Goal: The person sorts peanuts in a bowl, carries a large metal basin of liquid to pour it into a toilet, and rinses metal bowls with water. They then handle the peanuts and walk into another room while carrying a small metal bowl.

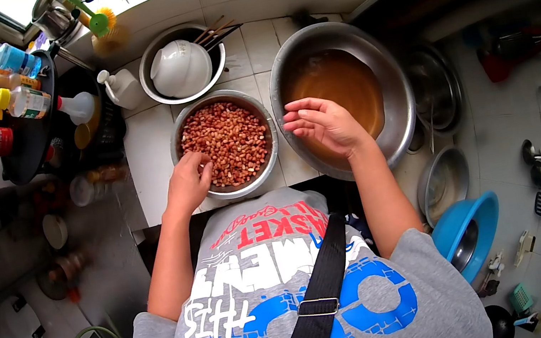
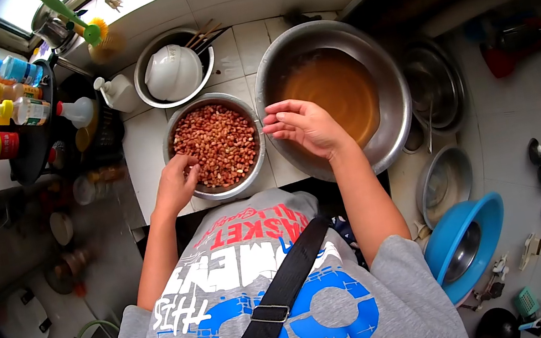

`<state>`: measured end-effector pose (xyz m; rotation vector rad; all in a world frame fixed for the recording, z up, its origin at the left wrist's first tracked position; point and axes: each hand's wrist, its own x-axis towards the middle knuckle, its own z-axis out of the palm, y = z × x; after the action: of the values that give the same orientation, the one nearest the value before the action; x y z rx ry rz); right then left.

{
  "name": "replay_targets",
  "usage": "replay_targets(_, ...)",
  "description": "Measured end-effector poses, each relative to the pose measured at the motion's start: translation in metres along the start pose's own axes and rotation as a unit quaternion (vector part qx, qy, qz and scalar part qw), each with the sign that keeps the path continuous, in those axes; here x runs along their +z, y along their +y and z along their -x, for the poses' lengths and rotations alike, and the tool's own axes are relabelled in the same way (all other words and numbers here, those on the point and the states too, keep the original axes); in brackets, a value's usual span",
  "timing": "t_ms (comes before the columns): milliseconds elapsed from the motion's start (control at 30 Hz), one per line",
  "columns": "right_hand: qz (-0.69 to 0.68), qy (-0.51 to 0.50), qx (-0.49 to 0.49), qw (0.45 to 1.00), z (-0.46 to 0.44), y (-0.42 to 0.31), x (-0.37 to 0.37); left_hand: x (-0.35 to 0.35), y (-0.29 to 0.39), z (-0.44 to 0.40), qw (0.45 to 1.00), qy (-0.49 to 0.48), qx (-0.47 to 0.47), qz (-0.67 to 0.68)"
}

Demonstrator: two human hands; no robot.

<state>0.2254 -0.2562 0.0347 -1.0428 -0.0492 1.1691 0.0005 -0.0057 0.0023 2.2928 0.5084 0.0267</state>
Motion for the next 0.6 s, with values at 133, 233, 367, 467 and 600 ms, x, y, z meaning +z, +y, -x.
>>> replay_targets(133, 0.077, 0.121, -0.052, 0.988, 0.011, 0.003, -0.029, 0.002, 0.004, -0.004, 1.0, -0.009, 0.002, -0.004)
replay_targets(233, 0.094, 0.168, -0.06, 0.979, 0.02, 0.004, -0.048, 0.008, 0.001, -0.005, 1.0, -0.002, 0.007, -0.011)
replay_targets(367, 0.1, 0.232, -0.059, 0.966, 0.026, 0.012, -0.067, 0.018, 0.01, -0.02, 0.999, 0.028, 0.015, -0.032)
replay_targets(467, 0.124, 0.224, -0.057, 0.965, 0.024, 0.016, -0.067, 0.03, 0.024, -0.041, 0.997, 0.042, 0.04, -0.054)
replay_targets(600, 0.168, 0.192, -0.048, 0.966, 0.014, 0.021, -0.048, 0.048, 0.028, -0.061, 0.99, 0.02, 0.061, -0.125)
